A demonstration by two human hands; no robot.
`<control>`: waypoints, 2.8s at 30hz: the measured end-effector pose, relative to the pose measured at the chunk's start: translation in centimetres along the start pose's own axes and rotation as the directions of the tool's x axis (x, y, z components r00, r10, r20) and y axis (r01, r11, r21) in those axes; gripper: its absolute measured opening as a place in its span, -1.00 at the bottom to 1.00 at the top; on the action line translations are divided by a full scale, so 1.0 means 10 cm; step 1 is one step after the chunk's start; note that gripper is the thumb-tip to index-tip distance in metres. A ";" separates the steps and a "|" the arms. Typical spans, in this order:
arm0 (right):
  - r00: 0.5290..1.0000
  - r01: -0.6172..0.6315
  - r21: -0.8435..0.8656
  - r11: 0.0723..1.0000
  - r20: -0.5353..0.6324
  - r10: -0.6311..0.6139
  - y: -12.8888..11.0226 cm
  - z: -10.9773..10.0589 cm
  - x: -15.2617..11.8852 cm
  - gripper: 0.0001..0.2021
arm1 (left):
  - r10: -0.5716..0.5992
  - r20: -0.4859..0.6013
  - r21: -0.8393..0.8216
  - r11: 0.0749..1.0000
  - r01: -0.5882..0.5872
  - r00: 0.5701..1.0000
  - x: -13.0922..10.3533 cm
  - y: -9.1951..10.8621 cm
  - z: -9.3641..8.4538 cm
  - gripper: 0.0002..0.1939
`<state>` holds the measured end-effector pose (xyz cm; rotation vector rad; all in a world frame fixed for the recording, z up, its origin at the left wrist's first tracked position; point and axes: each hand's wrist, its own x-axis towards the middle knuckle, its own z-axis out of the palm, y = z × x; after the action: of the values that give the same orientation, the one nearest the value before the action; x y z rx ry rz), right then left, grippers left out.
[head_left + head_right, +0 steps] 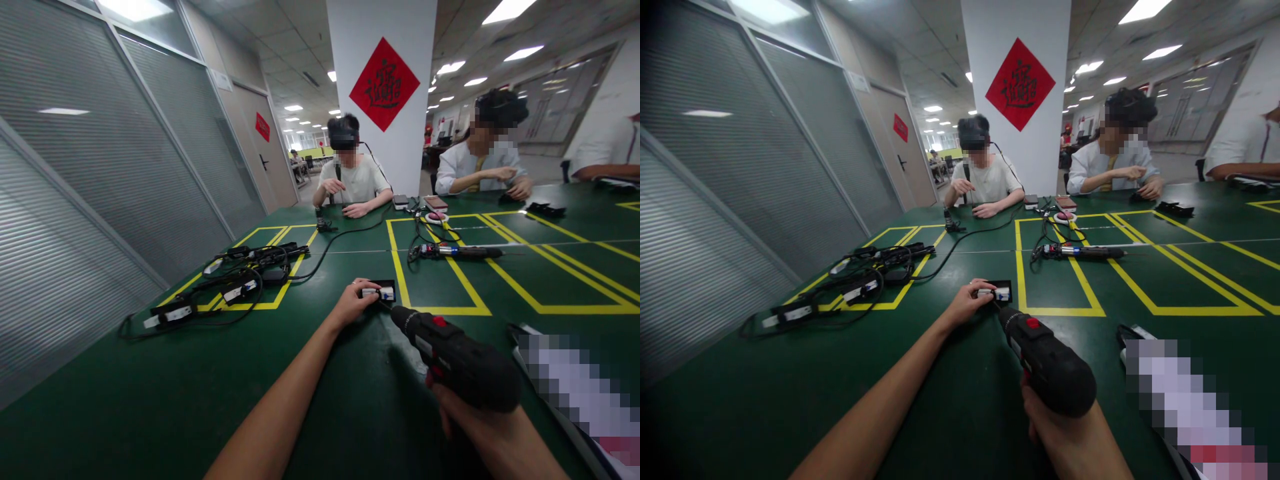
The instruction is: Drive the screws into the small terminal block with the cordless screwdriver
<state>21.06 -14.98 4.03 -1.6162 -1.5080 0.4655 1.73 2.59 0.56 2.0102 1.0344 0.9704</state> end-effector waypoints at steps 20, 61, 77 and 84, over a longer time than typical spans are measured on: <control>1.000 0.014 0.041 0.999 -0.028 -0.013 0.02 -0.05 -0.01 -0.66 | -0.005 -0.001 -0.011 1.000 0.005 1.000 0.01 -0.04 0.00 -0.72; 0.954 -0.231 0.263 0.937 0.251 0.164 0.01 -0.02 -0.12 -0.86 | -0.071 -0.005 -0.165 0.984 0.069 0.997 -0.02 -0.03 0.02 -0.53; 0.982 -0.159 0.188 0.969 0.133 0.136 -0.04 -0.13 -0.08 -0.60 | -0.090 0.000 -0.201 0.976 0.088 0.996 -0.02 -0.01 0.02 -0.54; 0.959 -0.243 0.320 0.916 0.225 0.175 -0.14 -0.07 -0.13 -0.62 | -0.072 -0.009 -0.171 0.983 0.069 0.997 -0.02 -0.02 0.02 -0.54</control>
<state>20.46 -16.59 5.10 -1.4883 -1.3021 0.9762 1.72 2.43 0.25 1.8170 0.9888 1.0032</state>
